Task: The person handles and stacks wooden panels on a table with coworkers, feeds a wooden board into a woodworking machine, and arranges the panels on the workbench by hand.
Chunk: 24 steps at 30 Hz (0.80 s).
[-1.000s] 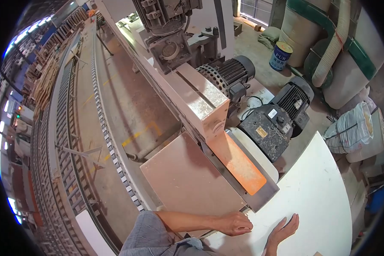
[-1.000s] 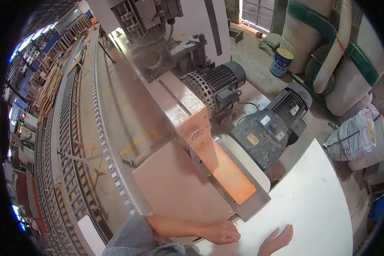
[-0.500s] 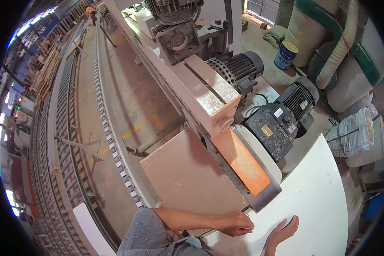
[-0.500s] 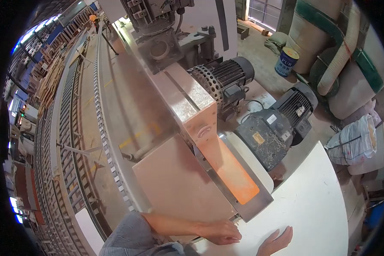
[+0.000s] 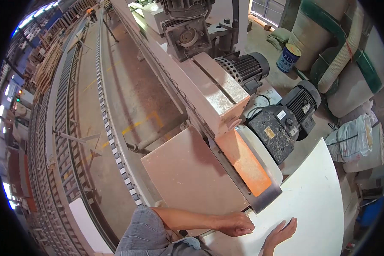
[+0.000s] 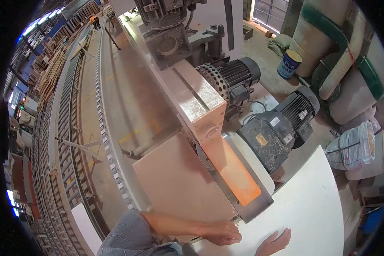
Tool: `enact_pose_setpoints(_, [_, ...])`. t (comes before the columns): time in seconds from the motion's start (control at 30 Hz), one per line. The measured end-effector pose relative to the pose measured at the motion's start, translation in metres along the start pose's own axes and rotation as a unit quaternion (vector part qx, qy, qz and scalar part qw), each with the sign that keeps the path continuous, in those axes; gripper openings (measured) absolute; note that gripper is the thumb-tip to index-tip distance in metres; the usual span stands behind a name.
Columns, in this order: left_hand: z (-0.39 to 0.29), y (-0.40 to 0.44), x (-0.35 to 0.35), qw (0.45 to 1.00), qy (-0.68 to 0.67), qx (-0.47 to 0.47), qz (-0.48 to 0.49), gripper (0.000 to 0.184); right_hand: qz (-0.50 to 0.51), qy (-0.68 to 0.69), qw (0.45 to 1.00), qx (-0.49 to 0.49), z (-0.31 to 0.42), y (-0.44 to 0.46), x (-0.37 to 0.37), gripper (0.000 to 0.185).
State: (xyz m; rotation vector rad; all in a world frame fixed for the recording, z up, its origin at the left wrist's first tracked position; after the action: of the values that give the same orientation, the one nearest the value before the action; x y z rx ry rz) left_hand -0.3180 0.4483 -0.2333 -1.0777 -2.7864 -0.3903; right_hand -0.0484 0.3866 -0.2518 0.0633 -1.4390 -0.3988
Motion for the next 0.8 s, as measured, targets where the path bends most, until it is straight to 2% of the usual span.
enact_pose_setpoints(0.27, [-0.0074, 0.0016, 0.0055, 0.999, -0.014, -0.015, -0.04, 0.023, -0.008, 0.002, 1.0, 0.017, -0.0049, -0.0008, -0.0028, 0.045])
enact_pose_setpoints(0.4, [-0.0106, 0.0004, 0.0076, 0.998, -0.009, -0.02, -0.05, 0.023, 0.001, -0.003, 1.0, -0.006, -0.0028, -0.0001, -0.0027, 0.045])
enact_pose_setpoints(0.8, [-0.0098, -0.0011, 0.0044, 0.999, -0.001, -0.024, -0.032, 0.02, -0.019, 0.007, 1.0, 0.017, -0.0012, -0.0012, -0.0004, 0.044])
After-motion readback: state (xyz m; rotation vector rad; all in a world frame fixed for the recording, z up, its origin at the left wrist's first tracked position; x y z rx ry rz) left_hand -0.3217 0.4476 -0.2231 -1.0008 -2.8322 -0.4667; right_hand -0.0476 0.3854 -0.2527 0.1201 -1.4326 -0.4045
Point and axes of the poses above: each hand's wrist, its own y-axis towards the middle knuckle, its own x-axis out of the back of the hand, z = x × y, the point moved 5 cm from there along y, towards the middle knuckle, and after that the axes turned 10 degrees about x, right-handed, at the moved point
